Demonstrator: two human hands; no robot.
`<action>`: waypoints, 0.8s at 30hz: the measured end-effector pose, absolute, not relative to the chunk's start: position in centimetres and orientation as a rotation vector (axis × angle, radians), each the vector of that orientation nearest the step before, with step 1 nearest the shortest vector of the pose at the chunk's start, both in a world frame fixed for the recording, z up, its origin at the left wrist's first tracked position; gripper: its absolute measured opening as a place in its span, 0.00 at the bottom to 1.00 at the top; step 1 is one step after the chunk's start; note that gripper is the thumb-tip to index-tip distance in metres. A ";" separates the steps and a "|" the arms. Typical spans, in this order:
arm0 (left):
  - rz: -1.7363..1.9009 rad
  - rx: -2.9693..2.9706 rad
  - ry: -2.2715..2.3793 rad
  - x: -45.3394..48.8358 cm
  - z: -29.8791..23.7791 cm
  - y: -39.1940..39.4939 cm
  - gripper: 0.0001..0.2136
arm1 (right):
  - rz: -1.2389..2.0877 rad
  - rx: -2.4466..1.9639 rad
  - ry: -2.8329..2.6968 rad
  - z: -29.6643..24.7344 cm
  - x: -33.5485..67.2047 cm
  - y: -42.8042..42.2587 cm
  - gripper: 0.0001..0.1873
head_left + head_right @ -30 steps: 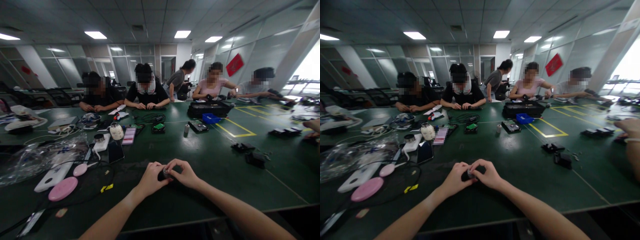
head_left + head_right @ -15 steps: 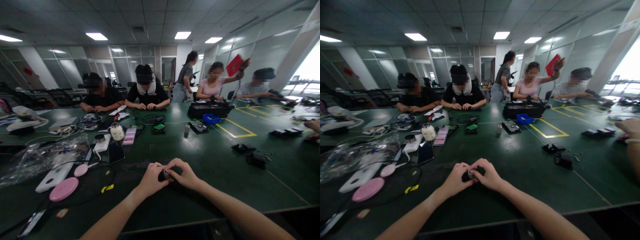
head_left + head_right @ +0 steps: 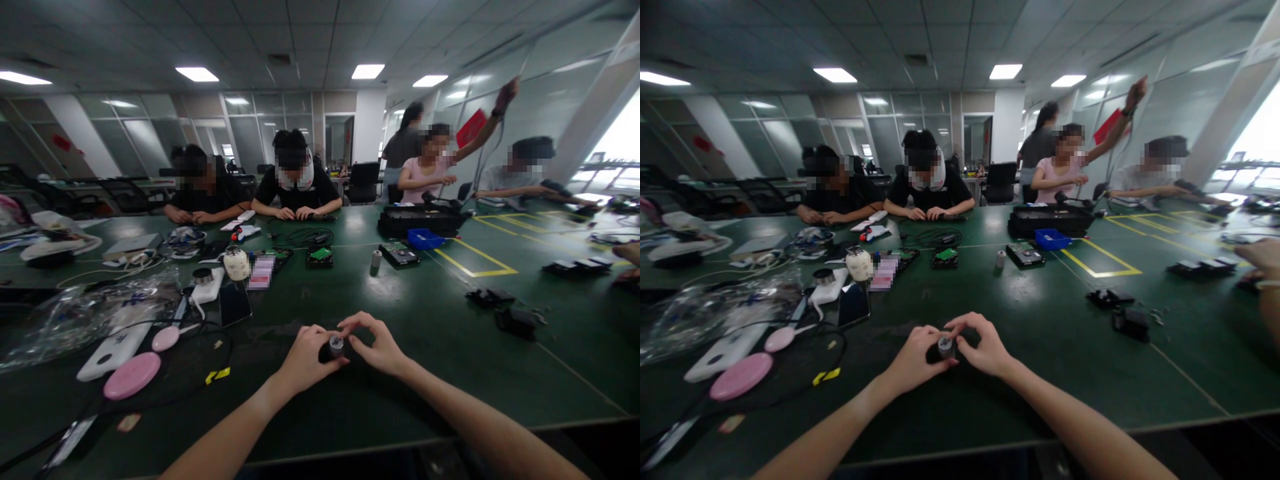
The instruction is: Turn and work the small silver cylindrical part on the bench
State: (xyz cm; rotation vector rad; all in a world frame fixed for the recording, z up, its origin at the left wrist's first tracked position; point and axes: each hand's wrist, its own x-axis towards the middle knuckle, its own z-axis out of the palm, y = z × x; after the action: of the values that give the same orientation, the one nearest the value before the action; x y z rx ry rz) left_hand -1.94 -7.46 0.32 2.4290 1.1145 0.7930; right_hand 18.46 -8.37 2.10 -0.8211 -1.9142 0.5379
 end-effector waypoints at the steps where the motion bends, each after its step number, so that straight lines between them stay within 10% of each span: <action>1: 0.789 2.433 1.112 -2.0 0.3 -7.5 0.20 | 0.541 -0.833 -1.902 2.1 18.5 -8.3 0.15; 24: 0.779 2.451 1.096 -1.9 0.2 -7.3 0.17 | 0.489 -0.912 -2.066 2.3 18.2 -8.6 0.11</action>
State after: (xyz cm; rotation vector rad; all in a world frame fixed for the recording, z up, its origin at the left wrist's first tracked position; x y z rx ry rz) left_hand -1.92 -7.25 0.24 2.4506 1.0961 0.7786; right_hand 18.16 -8.57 2.29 -0.9119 -2.0664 0.4886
